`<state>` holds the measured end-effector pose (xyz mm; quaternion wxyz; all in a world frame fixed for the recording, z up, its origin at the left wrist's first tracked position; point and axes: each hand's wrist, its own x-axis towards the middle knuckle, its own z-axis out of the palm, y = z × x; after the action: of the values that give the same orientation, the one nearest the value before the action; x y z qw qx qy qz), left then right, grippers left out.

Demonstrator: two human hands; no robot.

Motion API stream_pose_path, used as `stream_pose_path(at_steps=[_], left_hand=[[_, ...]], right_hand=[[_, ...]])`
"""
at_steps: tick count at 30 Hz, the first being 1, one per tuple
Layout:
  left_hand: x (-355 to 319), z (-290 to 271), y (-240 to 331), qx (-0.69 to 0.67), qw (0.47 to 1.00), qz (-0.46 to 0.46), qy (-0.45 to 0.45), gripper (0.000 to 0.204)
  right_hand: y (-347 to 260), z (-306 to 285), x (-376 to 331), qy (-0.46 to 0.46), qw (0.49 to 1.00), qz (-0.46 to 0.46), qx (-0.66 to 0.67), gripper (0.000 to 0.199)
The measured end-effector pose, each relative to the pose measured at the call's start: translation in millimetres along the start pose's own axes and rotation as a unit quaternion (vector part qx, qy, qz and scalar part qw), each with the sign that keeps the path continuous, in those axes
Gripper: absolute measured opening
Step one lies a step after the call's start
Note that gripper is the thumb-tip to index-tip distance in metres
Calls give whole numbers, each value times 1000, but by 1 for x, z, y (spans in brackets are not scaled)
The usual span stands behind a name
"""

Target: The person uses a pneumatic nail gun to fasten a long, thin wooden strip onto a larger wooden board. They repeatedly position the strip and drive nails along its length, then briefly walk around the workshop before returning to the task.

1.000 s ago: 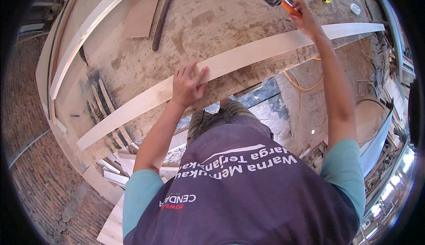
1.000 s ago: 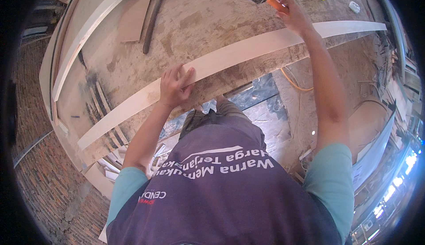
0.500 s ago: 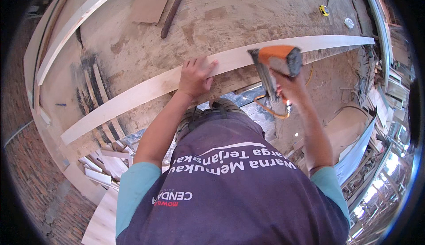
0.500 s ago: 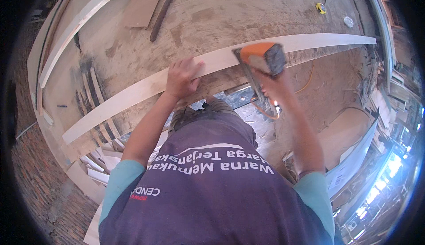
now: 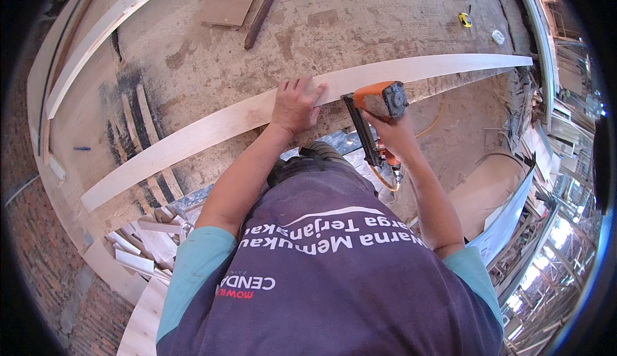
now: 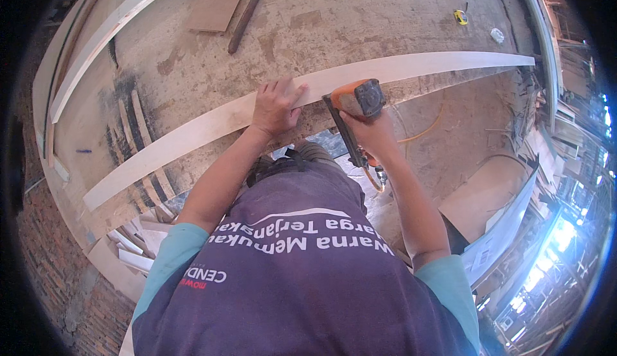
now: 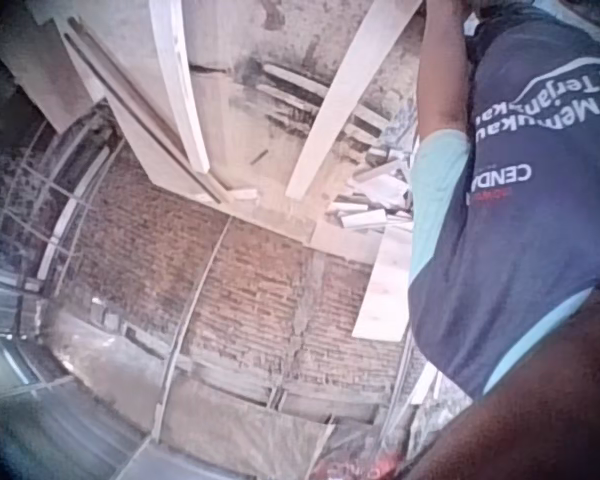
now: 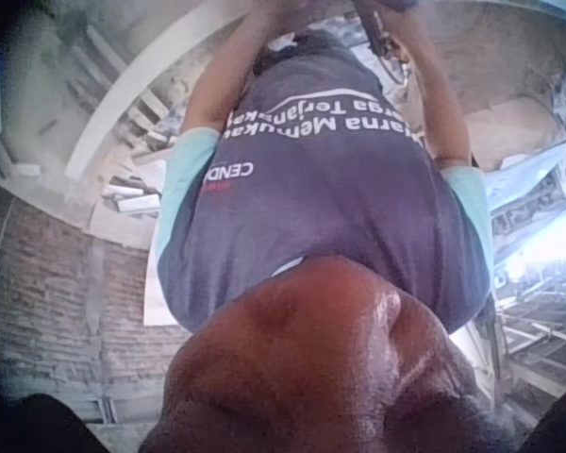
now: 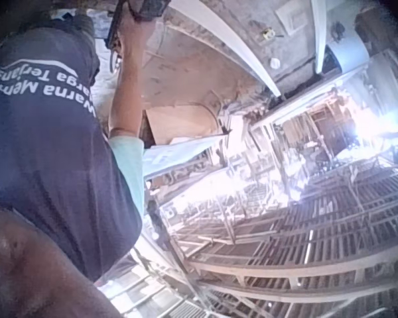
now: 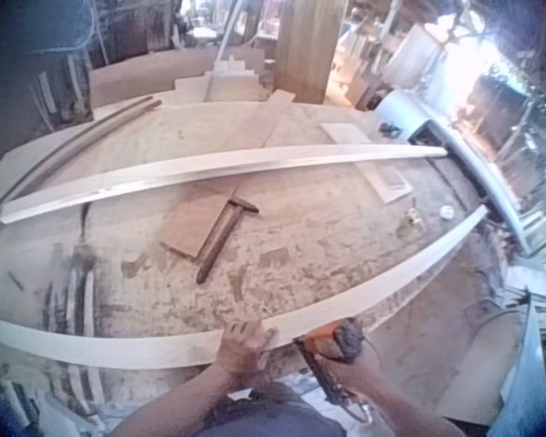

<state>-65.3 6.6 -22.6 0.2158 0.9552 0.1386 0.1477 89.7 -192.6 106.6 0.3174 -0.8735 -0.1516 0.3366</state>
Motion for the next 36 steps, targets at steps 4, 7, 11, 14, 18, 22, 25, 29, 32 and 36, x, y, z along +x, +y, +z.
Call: stream_pose_path(at_steps=[4,7,11,14,18,22,25,29,32,36], left_hand=[[0,2,-1,-7,1000,1,8,61],[-2,0,0,-18,1000,-11,-8,64],[-1,-1,0,-20,1000,-7,-6,64],[-1,-3,2,-16,1000,-8,-10,64],[-2,-2,0,-14,1000,-8,-9,63],[-3,3,-1,-18,1000,-5,-6,62],[-3,2,-1,-15,1000,0,2,61],[-2,0,1,-11,1000,-2,-8,61],[-1,0,0,-6,1000,0,-8,61],[1,1,0,-6,1000,-3,-13,63]], right_hand=[[-5,2,-1,0,1000,28,14,39],[-3,4,1,-7,999,40,28,37],[4,3,9,-12,1000,-3,3,36],[23,4,18,3,998,-53,-17,43],[-1,0,12,-13,999,-6,-46,46],[-11,3,4,-25,999,8,-19,45],[-4,9,5,-26,999,-28,-6,45],[-4,11,8,-11,996,-66,-59,41],[-26,8,2,-11,985,-80,-151,41],[-39,6,2,-11,973,-46,-225,45]])
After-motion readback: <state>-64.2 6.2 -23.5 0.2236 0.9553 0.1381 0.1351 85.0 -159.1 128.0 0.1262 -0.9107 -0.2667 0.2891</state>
